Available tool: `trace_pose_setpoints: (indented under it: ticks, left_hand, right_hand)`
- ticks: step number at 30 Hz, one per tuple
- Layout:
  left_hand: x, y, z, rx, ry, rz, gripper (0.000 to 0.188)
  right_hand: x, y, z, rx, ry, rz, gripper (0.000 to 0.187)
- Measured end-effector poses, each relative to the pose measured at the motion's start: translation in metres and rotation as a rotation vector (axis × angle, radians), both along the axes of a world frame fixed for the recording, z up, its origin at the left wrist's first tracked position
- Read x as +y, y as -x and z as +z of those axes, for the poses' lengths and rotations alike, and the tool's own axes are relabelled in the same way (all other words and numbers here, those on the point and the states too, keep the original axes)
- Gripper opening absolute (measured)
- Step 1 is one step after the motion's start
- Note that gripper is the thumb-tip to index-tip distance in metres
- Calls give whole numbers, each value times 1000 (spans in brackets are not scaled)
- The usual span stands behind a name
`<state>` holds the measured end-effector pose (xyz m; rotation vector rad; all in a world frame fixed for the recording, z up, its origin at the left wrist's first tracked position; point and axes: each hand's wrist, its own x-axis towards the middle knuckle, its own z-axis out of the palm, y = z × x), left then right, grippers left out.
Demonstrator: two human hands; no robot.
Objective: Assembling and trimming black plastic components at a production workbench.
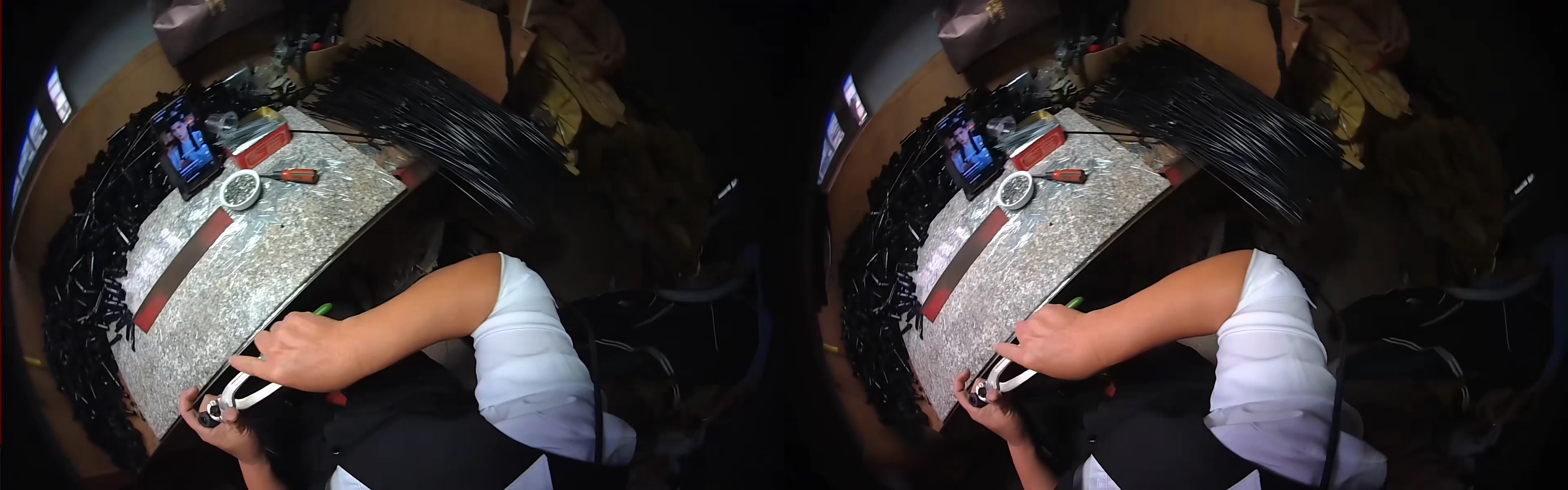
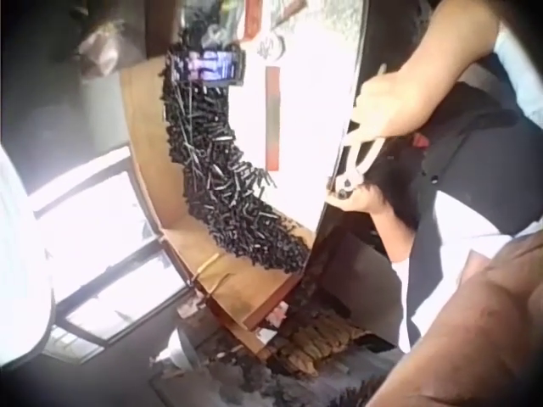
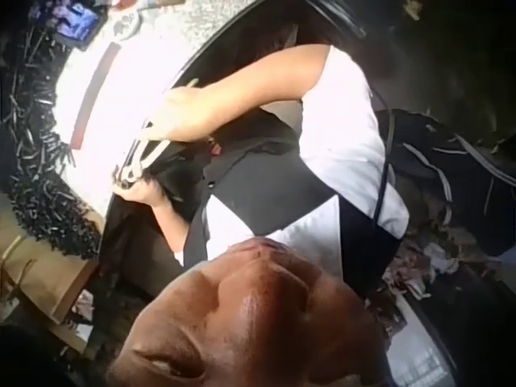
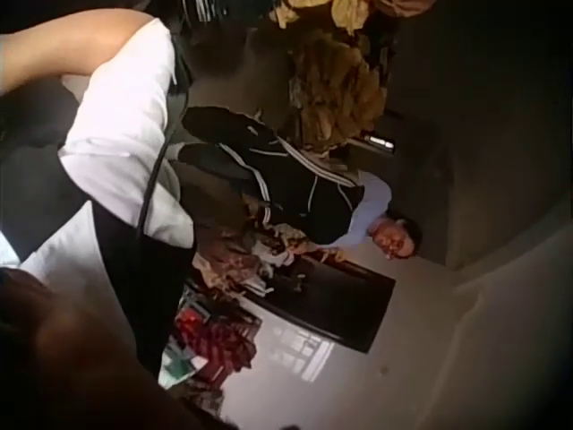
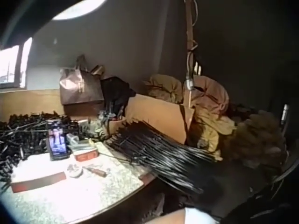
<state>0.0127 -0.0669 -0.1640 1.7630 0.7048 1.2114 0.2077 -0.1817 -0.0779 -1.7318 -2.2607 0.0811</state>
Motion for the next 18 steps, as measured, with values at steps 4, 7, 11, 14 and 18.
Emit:
trace_pose_setpoints:
  ticks: [4,7,11,14,18]
  left_hand:
    - [2,-3,4,1,-68,21,86]
    - [9,14,6,20,-151,91,82]
    - [0,12,18,31,44,144,69]
    - [1,-9,14,-29,49,-46,94]
    - [-9,6,18,-38,177,-234,95]
  right_hand:
    - [-1,-1,-2,-8,55,-20,49]
    - [7,6,-16,54,-186,36,49]
    - [3,-5,-11,64,-260,46,52]
    - [-20,-11,8,-10,-143,-9,59]
    - [-21,-4,20,-87,-90,46,59]
